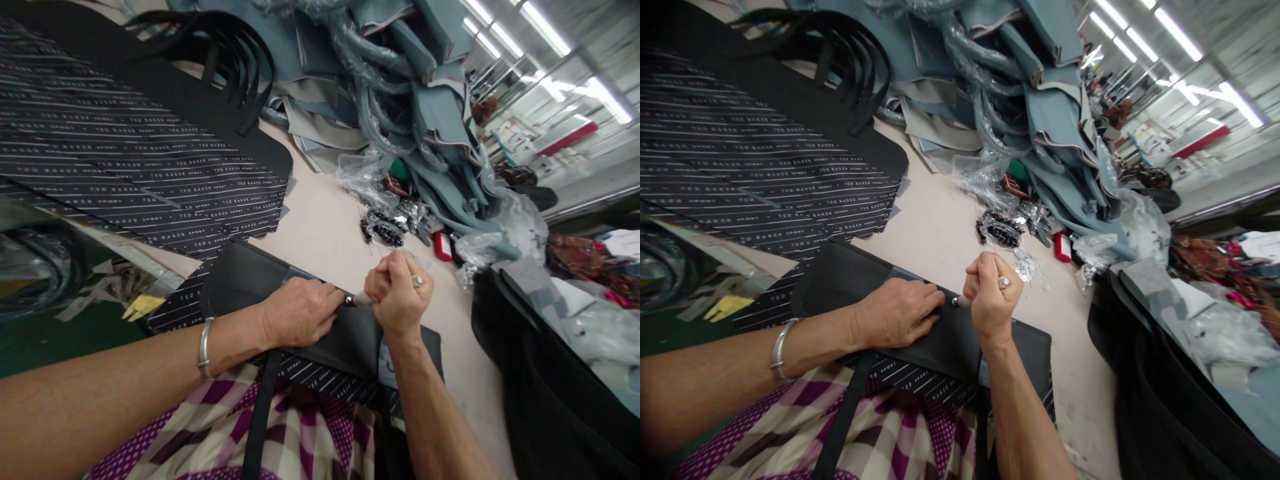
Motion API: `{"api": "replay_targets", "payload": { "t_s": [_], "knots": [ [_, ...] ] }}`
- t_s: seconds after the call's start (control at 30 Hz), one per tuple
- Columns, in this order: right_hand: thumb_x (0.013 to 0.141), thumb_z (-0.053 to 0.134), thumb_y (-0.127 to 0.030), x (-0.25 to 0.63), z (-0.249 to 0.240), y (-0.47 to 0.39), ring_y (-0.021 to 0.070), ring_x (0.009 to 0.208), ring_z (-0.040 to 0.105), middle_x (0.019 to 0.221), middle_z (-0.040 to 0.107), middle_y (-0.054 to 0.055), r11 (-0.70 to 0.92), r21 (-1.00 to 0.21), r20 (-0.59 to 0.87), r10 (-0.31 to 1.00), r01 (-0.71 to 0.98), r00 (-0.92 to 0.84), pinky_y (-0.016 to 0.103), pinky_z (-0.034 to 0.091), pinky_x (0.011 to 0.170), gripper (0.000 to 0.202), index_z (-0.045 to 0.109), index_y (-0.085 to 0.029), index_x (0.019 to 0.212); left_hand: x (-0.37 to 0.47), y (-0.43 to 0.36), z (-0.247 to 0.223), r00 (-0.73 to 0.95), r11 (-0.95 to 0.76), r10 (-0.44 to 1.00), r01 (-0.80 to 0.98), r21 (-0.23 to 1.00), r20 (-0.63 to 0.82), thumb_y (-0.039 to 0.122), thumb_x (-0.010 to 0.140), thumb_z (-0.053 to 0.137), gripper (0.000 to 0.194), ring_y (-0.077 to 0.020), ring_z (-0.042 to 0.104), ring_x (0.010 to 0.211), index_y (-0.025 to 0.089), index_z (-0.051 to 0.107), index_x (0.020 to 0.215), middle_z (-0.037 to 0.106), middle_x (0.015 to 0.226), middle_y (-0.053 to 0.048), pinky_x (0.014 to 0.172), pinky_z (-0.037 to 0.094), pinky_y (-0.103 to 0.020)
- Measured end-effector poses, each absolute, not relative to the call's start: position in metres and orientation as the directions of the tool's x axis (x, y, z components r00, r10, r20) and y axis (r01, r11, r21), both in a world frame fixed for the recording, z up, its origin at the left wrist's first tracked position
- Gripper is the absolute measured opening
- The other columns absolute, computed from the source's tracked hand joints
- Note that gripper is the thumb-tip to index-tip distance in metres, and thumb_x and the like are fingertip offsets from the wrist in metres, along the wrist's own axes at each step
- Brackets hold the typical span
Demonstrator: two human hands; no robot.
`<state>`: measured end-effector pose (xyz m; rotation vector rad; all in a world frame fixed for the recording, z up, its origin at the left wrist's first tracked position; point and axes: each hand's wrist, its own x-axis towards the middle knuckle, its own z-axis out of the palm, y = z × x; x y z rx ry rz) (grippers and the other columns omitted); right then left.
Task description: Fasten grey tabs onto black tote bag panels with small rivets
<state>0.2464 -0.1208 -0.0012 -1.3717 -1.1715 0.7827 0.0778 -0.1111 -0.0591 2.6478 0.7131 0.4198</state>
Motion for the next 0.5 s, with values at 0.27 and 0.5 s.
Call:
{"api": "replay_targets", "payload": {
  "t_s": [0.27,0.5],
  "knots": [
    [0.087,0.063,-0.048,0.283,0.028,-0.221,0.0309,0.08,0.07,0.086,0.074,0.013,-0.294,-0.102,-0.499,0.841,0.951,0.206,0.038,0.049,0.07,0.058,0.059,-0.017,0.136,0.078,-0.109,-0.056,0.818,-0.794,0.552,0.458,0.4,0.159,0.027,0.092,0.056,0.012,-0.0248,0.068,0.082,0.018,0.061,0.099,0.069,0.095,-0.005,0.068,0.053,-0.037],
    [0.08,0.056,-0.016,0.273,0.01,-0.29,0.0338,0.091,0.073,0.1,0.076,0.017,-0.276,-0.097,-0.504,0.842,0.956,0.192,0.04,0.054,0.079,0.079,0.035,-0.015,0.156,0.075,-0.102,-0.073,0.77,-0.729,0.607,0.44,0.525,0.197,0.03,0.094,0.047,0.021,-0.0201,0.071,0.077,0.022,0.067,0.094,0.073,0.087,-0.001,0.069,0.053,-0.029]
  ]
}}
